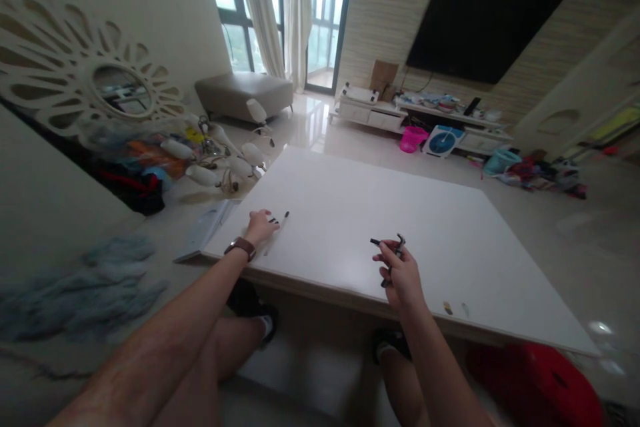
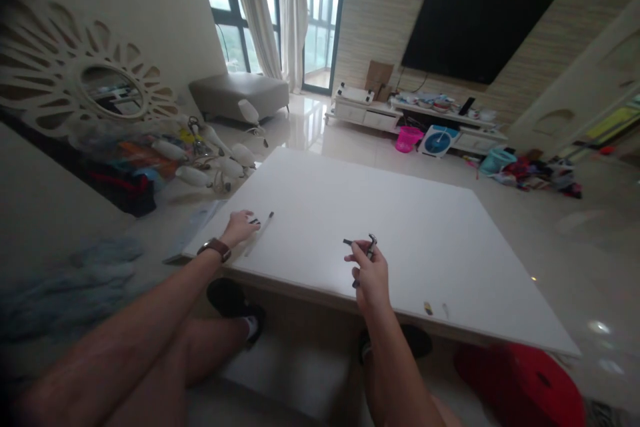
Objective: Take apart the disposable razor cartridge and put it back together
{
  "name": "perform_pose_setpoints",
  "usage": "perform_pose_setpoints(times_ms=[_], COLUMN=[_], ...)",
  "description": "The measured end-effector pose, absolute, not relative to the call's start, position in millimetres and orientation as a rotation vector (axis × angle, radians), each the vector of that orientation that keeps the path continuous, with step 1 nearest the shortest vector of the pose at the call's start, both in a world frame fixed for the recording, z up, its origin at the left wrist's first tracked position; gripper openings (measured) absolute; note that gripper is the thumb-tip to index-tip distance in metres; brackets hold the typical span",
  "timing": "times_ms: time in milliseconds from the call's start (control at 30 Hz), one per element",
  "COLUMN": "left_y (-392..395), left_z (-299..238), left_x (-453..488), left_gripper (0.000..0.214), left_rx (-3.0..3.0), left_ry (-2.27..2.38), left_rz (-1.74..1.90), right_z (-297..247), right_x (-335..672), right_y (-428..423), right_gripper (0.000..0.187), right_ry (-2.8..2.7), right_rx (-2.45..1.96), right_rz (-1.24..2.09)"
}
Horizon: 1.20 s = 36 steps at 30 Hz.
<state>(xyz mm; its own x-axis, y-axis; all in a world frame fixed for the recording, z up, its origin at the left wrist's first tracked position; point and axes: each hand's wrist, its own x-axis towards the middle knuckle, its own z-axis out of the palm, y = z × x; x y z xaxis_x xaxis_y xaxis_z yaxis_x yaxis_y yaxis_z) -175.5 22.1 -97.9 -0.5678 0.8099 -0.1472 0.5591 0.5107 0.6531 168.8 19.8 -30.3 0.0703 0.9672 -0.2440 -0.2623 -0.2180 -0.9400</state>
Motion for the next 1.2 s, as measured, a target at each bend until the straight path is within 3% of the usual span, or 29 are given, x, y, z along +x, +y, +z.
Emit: perform_pose_setpoints(times_ms=[200,333,467,633,800,967,1200], left_y=[23.3,-2.8,-25.2,-41.2,-47.6,-48.4,-53.1], left_z=[-73.8,-71.3,-62.6,-45.4,-39.1,-39.4,-36.3], left_x=[-91.2,-47.2,-28.0,-26.4,-24.9,-20.0,-16.8], left_gripper=[0.052,0.067,0.069,0.054,0.042,0.028,0.031], left_rx=[1.197,1.029,0.992,0.954,0.845,0.813,0.804], left_ry=[1.659,1.183,1.104,1.085,1.068,1.066,1.012], left_rz=[0.970,1.037,0.952,0.881,0.897,0.893,0.893], right_z=[-28.6,-35.8,-44.7,-30.5,-4.6,-19.8,-32.0], right_x=[169.7,161.3,154.3,162.2,174.1,160.6,155.3], right_y=[17.8,13.6,12.1,14.1,11.2,3.7,-9.2], right_gripper=[0.055,0.055,0.054,0.048,0.046,0.035,0.023], right_ry=[-0.830,-0.989,-1.179,-1.110,-1.081,-1.325,-1.641], right_rx=[-1.210,-1.204,-1.170,-1.145,-1.040,-1.112,-1.190], right_rz=[1.442,1.439,1.318,1.184,0.748,0.969,0.989])
